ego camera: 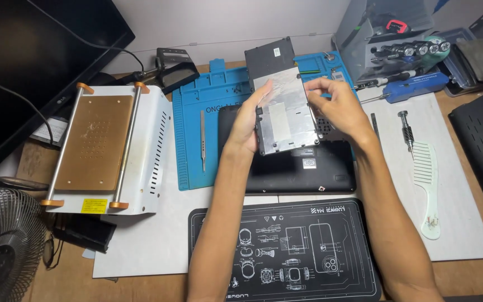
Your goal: Disassembling a laptop by removing screws and prying off the back cover to access internal components.
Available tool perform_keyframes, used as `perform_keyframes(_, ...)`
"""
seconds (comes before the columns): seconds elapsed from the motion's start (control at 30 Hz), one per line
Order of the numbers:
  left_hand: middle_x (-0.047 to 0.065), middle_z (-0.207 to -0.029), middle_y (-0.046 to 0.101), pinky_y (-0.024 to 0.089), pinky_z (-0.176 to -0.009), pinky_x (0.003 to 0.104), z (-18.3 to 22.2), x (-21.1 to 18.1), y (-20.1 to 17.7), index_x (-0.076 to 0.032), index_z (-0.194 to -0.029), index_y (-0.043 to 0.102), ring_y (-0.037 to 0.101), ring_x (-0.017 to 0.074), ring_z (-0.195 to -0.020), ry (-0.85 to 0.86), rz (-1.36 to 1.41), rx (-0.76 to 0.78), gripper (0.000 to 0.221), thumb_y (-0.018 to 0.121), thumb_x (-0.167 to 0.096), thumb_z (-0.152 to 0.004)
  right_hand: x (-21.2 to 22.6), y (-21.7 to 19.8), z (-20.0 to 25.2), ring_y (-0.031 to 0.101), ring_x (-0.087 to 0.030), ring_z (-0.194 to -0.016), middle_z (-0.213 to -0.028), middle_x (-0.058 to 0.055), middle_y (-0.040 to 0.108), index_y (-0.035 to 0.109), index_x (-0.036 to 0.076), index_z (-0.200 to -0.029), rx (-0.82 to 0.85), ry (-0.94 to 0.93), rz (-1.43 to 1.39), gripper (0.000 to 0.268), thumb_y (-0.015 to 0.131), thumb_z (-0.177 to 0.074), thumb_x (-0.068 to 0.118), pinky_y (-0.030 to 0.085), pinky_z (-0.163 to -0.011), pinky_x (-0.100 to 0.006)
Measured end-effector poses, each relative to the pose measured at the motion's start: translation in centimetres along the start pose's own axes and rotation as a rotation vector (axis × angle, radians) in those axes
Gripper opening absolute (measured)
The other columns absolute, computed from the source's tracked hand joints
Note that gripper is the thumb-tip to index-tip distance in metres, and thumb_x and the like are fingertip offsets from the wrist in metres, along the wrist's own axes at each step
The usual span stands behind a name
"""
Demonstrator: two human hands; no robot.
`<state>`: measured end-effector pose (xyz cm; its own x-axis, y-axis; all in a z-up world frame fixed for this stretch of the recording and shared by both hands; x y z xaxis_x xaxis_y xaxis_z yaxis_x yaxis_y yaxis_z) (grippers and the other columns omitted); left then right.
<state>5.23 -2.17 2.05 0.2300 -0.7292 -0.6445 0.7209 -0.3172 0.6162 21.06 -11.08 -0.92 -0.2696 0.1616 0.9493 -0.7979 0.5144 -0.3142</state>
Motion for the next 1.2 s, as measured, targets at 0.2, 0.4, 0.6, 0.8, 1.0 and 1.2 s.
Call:
perform_keyframes(0.2, 0.024, -0.112, 0.068, 0.058, -0.083, 0.048, -0.8, 0.5, -1.3, 0.008, -0.125, 0.063, 0.068, 0.027, -0.097, 0.005, 0.011, -0.022, 0.067, 0.088, -0.029, -0.074, -0.8, 0.3, -0.3, 0.067, -0.01, -0.077, -0.085, -0.01, 0.069, 0.062, -0.002, -0.129, 0.058, 0.021, -0.087, 0.037, 0.069, -0.093, 0.002, 0.062, -0.074, -0.03)
perform_keyframes(0.4, 0.025, -0.109, 0.067, 0.059, -0.08, 0.05, -1.7, 1.3, -0.9, 0.009, -0.124, 0.062, 0.07, 0.0293, -0.095, -0.021, 0.042, 0.005, 0.067, 0.089, -0.026, -0.074, -3.1, -0.3, -1.1, 0.063, -0.005, -0.073, -0.083, -0.005, 0.067, 0.06, 0.003, -0.125, 0.074, 0.015, -0.116, 0.037, 0.076, -0.092, 0.005, 0.056, -0.066, -0.021)
perform_keyframes(0.6, 0.027, -0.108, 0.068, 0.06, -0.078, 0.053, -2.1, 1.6, -1.1, 0.009, -0.122, 0.062, 0.071, 0.0316, -0.094, -0.031, 0.062, 0.007, 0.065, 0.089, -0.025, -0.073, -3.1, -0.6, -1.3, 0.064, -0.005, -0.069, -0.08, -0.003, 0.068, 0.063, 0.005, -0.12, 0.057, 0.032, -0.112, 0.034, 0.079, -0.09, 0.006, 0.055, -0.063, -0.02)
perform_keyframes(0.8, 0.026, -0.104, 0.069, 0.06, -0.076, 0.052, -1.6, 1.7, -0.9, 0.009, -0.118, 0.063, 0.071, 0.0306, -0.089, -0.042, 0.062, 0.0, 0.062, 0.09, -0.022, -0.072, -2.8, -0.3, -1.2, 0.063, -0.005, -0.067, -0.078, -0.005, 0.069, 0.064, 0.005, -0.118, 0.031, 0.015, -0.114, 0.033, 0.08, -0.089, 0.007, 0.053, -0.062, -0.019)
perform_keyframes(1.0, 0.025, -0.105, 0.068, 0.06, -0.076, 0.053, -2.5, 1.6, -1.7, 0.008, -0.118, 0.063, 0.072, 0.0318, -0.091, -0.026, 0.048, -0.026, 0.061, 0.089, -0.022, -0.073, -1.9, -0.2, -0.9, 0.063, -0.005, -0.068, -0.079, -0.005, 0.069, 0.066, 0.005, -0.119, 0.056, -0.023, -0.077, 0.029, 0.074, -0.091, 0.006, 0.051, -0.06, -0.018)
perform_keyframes(1.2, 0.023, -0.103, 0.067, 0.06, -0.076, 0.05, -2.6, -0.1, -3.2, 0.009, -0.118, 0.063, 0.07, 0.0284, -0.091, 0.071, 0.036, -0.07, 0.06, 0.089, -0.023, -0.074, 1.4, 0.9, 0.5, 0.071, -0.012, -0.073, -0.088, -0.012, 0.071, 0.064, 0.0, -0.124, 0.07, -0.002, -0.189, 0.026, 0.059, -0.107, 0.019, 0.065, -0.068, -0.029)
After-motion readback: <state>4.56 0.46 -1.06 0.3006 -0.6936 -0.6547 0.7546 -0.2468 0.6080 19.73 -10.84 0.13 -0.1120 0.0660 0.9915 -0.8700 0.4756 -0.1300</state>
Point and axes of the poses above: each hand's wrist, its own z-axis away from the middle knuckle, its own y-axis out of the palm, x = y × z, the point moved 3 cm from there along -z, towards the middle knuckle
